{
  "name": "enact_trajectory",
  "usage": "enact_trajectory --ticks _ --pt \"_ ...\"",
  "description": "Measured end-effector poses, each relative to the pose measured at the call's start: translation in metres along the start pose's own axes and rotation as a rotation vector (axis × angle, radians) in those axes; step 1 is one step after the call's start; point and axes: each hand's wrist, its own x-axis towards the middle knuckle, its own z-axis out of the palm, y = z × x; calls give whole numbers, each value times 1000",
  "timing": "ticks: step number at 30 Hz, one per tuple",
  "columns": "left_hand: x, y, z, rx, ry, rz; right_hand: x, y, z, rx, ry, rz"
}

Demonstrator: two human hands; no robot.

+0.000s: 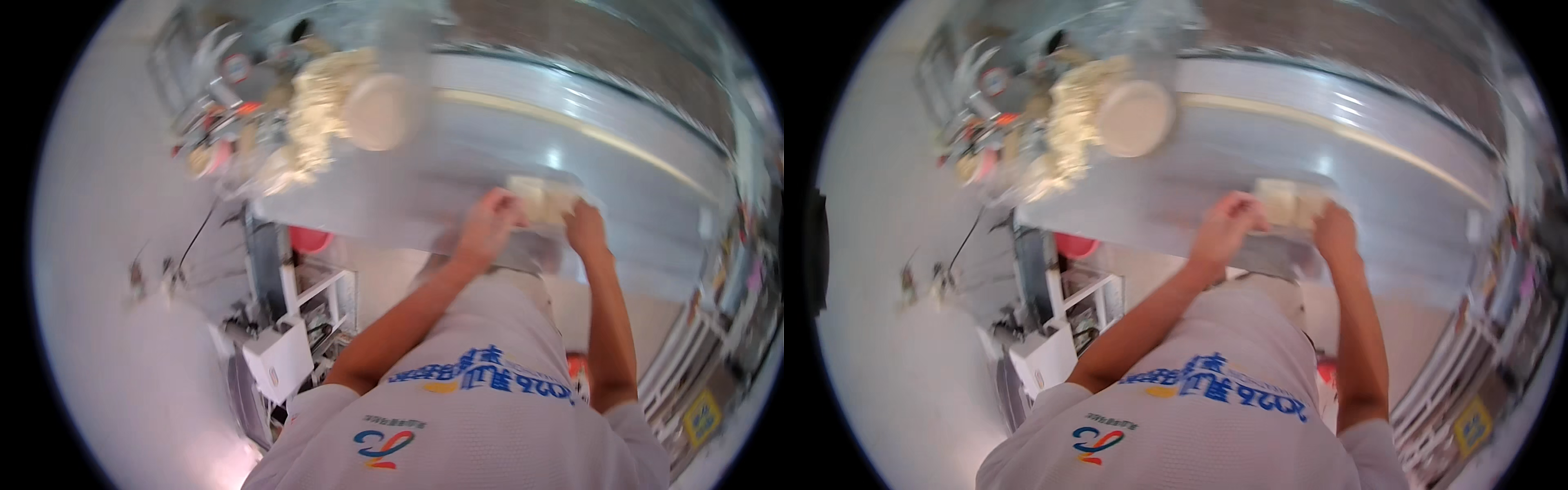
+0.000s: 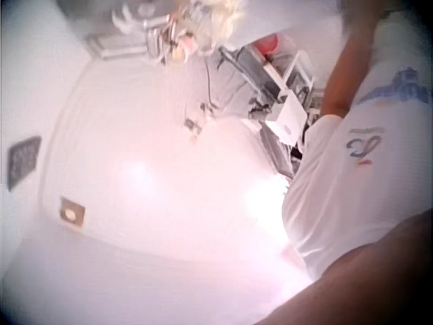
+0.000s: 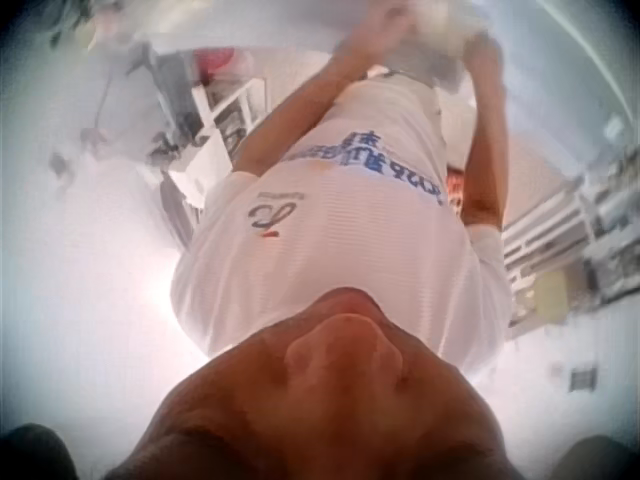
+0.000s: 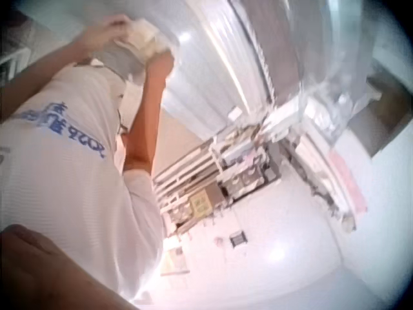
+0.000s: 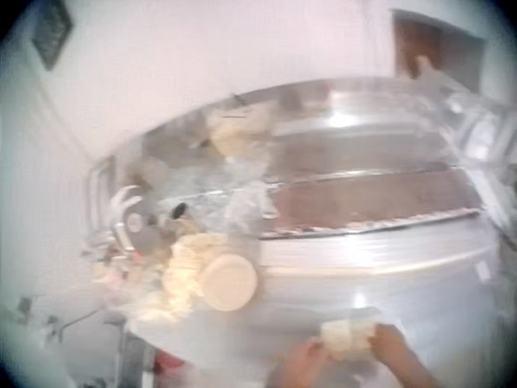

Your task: The person separates thin sheets of dough on a stainless steel counter, dusts them with flour, and stacks them. They then feed the dough sheets into a machine to shred them into noodles, which are collected in a bowl. The person repeats this process with multiple stacks of dough.

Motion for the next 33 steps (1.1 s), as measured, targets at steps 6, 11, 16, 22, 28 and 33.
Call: enact_trajectory --ticks 6,11,16,22,28,33 --pt "-35 -6 -105 117 321 -62 -18 -159 -143 470 -146 238" --pt "-52 -80 -314 332 827 66 -3 -281 -147 833 -262 -123" --pt "-56 -28 -535 479 1479 212 28 -431 -84 687 -409 -531" --pt "-14 3 -638 372 1056 346 93 -646 63 534 -294 -773" --pt "-12 31 -654 -259 784 131 150 -726 158 476 -363 -486" --pt "-24 35 -662 -486 676 102 153 -685 109 595 -7 -58"
